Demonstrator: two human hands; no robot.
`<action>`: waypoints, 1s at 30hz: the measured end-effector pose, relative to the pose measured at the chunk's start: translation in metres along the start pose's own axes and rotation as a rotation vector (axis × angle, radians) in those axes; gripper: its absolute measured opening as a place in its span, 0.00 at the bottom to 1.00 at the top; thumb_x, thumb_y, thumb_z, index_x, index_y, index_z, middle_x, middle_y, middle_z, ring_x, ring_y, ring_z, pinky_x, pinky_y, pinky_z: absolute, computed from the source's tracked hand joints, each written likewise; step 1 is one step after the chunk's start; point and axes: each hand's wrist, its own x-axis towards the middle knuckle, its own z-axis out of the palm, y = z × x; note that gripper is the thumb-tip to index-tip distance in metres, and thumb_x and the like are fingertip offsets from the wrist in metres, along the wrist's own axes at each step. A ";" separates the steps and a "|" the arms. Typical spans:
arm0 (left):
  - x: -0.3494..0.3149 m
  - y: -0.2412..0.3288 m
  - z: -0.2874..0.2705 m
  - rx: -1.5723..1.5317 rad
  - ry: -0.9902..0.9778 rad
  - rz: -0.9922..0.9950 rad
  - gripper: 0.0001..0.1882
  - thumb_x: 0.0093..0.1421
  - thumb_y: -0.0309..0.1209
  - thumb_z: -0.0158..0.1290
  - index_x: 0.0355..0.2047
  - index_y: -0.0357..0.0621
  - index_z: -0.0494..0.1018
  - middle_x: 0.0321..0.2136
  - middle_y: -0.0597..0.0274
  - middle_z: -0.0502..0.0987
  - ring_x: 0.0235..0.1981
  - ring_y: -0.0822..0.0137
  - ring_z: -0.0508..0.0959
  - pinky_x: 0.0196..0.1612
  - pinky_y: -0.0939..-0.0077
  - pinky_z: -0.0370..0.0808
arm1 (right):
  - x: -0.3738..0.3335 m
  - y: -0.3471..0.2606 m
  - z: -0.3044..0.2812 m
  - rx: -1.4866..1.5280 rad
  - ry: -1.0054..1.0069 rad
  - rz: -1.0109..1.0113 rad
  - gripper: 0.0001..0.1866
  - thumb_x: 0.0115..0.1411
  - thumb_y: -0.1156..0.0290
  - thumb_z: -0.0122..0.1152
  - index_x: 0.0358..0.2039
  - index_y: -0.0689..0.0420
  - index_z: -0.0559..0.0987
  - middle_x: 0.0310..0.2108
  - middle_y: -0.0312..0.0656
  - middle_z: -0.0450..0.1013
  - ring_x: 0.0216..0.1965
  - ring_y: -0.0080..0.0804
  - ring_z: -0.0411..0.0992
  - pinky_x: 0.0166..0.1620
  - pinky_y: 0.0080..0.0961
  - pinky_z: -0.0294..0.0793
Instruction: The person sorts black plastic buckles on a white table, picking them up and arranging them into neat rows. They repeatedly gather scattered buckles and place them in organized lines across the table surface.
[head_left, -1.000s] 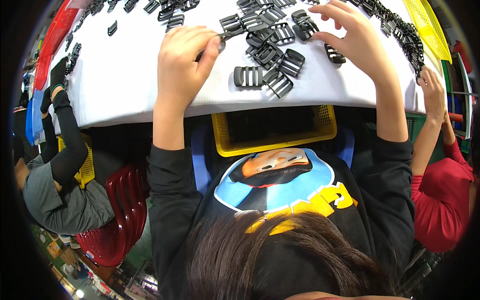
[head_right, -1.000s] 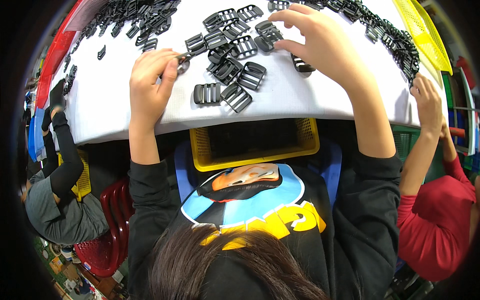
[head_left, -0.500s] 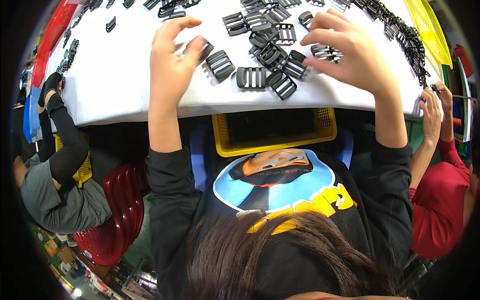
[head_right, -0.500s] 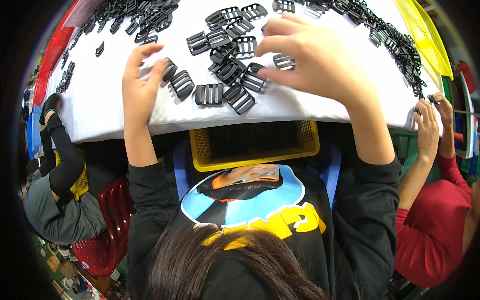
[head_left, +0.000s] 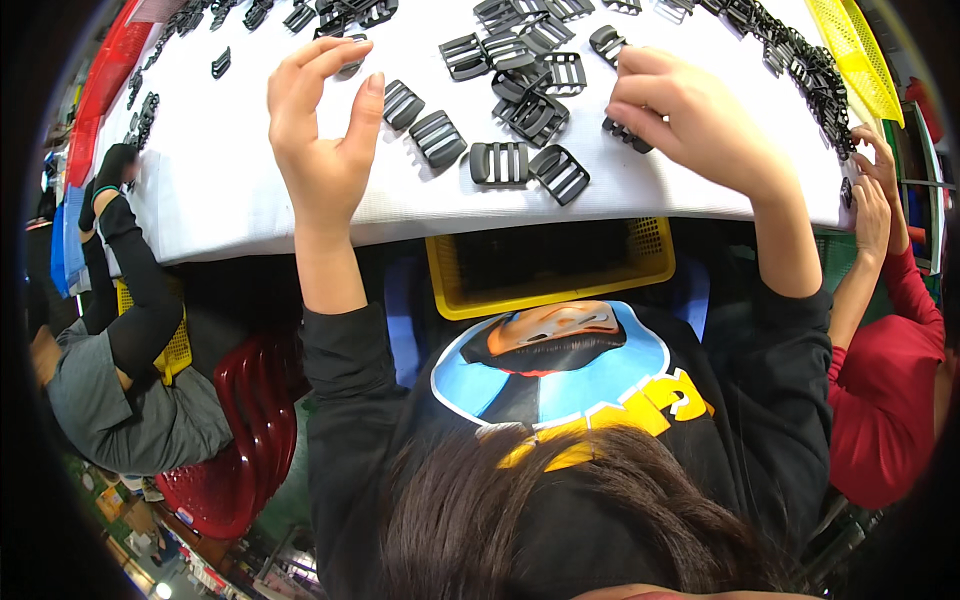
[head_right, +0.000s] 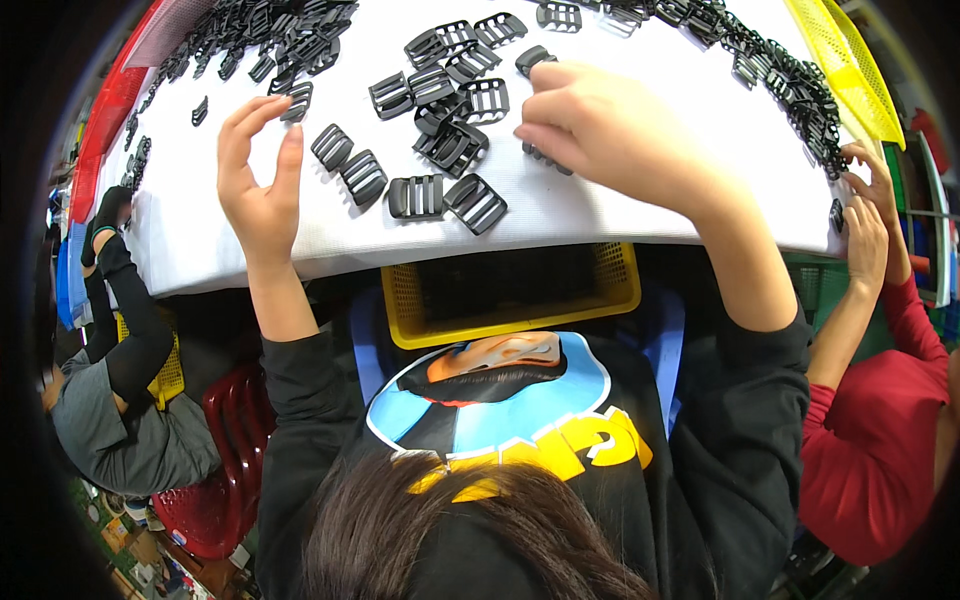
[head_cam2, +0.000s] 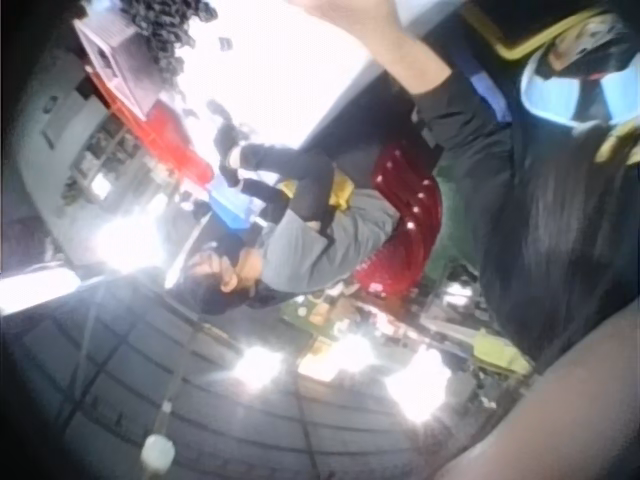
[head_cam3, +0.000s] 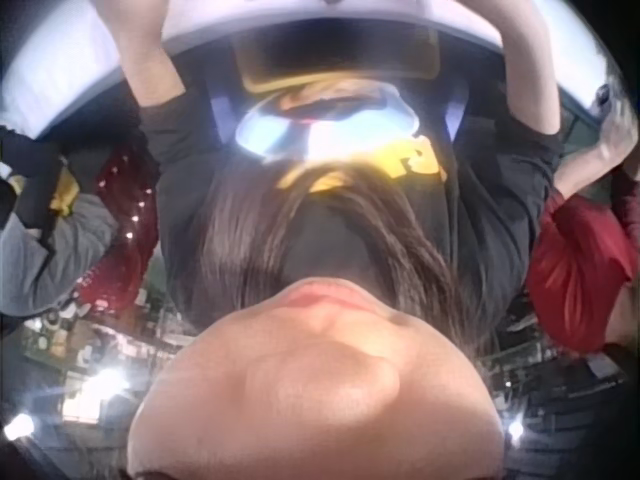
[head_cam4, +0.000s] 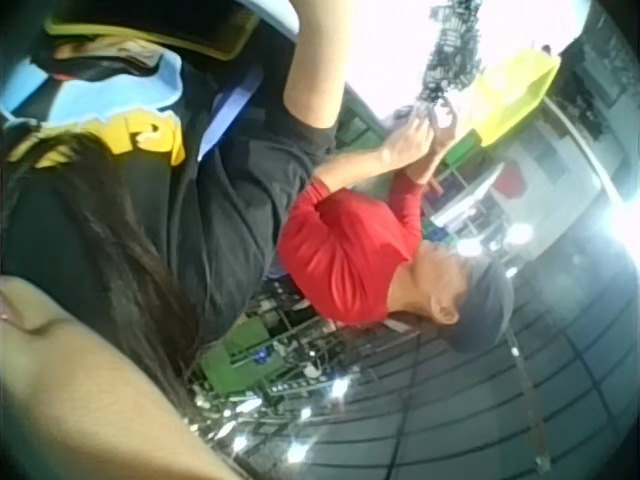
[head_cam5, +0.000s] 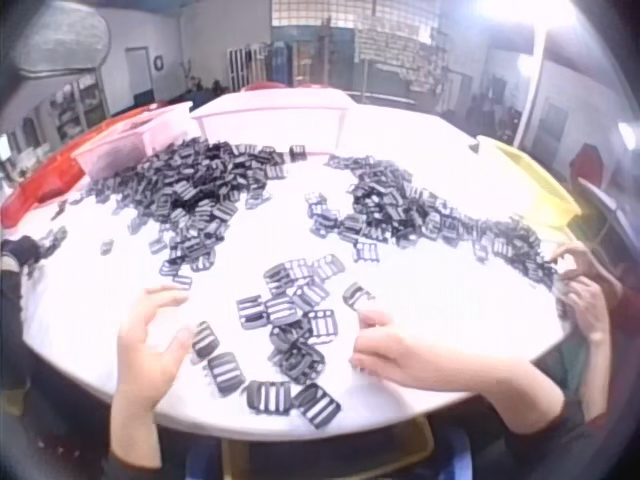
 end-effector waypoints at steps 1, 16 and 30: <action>0.005 0.007 0.000 0.025 0.016 0.093 0.12 0.46 0.29 0.62 0.32 0.42 0.76 0.35 0.60 0.75 0.38 0.64 0.72 0.41 0.71 0.68 | 0.001 0.004 0.000 -0.052 0.030 0.006 0.06 0.51 0.72 0.60 0.27 0.59 0.74 0.30 0.41 0.66 0.33 0.38 0.67 0.36 0.31 0.68; 0.045 0.027 0.041 0.063 -0.744 0.426 0.10 0.45 0.34 0.59 0.20 0.42 0.73 0.21 0.64 0.70 0.29 0.62 0.69 0.33 0.69 0.66 | -0.001 -0.031 0.019 0.091 0.039 0.004 0.18 0.41 0.57 0.68 0.27 0.55 0.76 0.29 0.38 0.68 0.35 0.37 0.70 0.37 0.32 0.71; 0.059 -0.017 0.022 0.015 -0.985 0.208 0.05 0.50 0.28 0.47 0.26 0.38 0.67 0.25 0.61 0.66 0.33 0.64 0.67 0.45 0.72 0.62 | 0.000 -0.027 -0.005 0.318 -0.041 0.158 0.21 0.46 0.58 0.67 0.37 0.57 0.73 0.33 0.42 0.69 0.37 0.40 0.70 0.41 0.32 0.69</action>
